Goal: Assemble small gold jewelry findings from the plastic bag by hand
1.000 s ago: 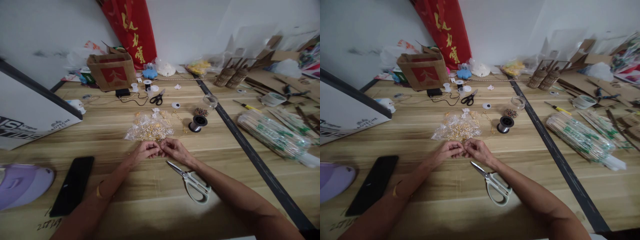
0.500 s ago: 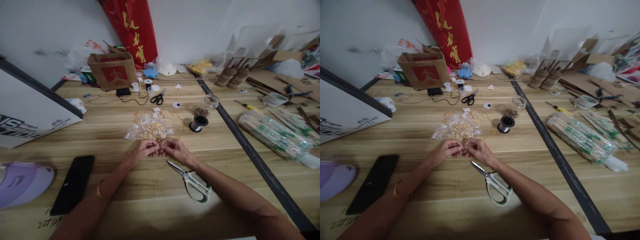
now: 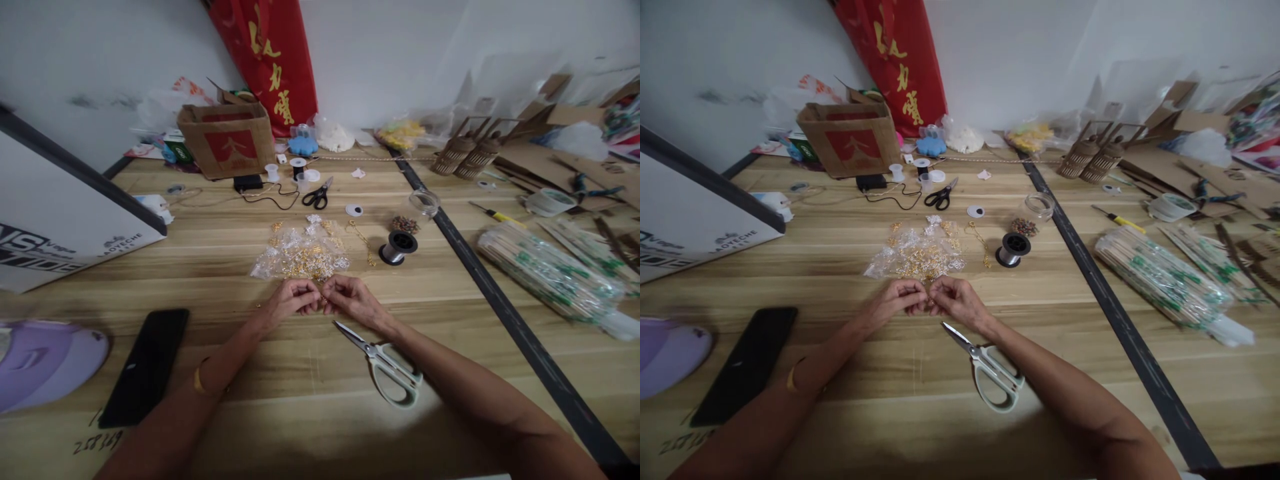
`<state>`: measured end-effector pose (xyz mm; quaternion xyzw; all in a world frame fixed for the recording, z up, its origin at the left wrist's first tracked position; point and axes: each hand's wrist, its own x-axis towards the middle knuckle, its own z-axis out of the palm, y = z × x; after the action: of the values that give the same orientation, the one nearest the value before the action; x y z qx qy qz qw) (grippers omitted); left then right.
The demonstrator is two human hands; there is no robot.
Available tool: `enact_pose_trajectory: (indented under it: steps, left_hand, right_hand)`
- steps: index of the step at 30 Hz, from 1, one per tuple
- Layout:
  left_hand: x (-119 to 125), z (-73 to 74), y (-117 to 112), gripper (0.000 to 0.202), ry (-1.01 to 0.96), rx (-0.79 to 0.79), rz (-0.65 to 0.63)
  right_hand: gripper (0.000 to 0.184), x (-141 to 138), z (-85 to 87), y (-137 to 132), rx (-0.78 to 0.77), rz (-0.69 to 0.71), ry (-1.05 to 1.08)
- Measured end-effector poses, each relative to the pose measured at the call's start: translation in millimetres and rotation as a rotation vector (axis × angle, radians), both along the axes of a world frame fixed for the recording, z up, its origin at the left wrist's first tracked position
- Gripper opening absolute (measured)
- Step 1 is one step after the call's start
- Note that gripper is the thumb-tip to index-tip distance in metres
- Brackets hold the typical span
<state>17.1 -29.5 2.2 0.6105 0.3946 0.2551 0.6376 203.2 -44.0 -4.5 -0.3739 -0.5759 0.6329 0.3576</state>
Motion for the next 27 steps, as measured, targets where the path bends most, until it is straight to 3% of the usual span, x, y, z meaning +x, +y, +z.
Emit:
enact_pose_trajectory:
  steps: [12,21,27]
  left_hand:
    - [-0.4,1.0,-0.3,0.023,-0.019,-0.025,0.027]
    - [-3.2,-6.4,2.8,0.025,0.006,-0.019,-0.013]
    - [-3.1,-2.1,2.1,0.025,0.008,-0.02,-0.001]
  right_hand:
    - [0.034,1.2,-0.2,0.5,0.016,-0.022,-0.032]
    - [0.032,1.1,1.3,1.2,0.013,-0.02,-0.014]
    - [0.034,1.1,4.3,0.3,0.016,-0.016,-0.008]
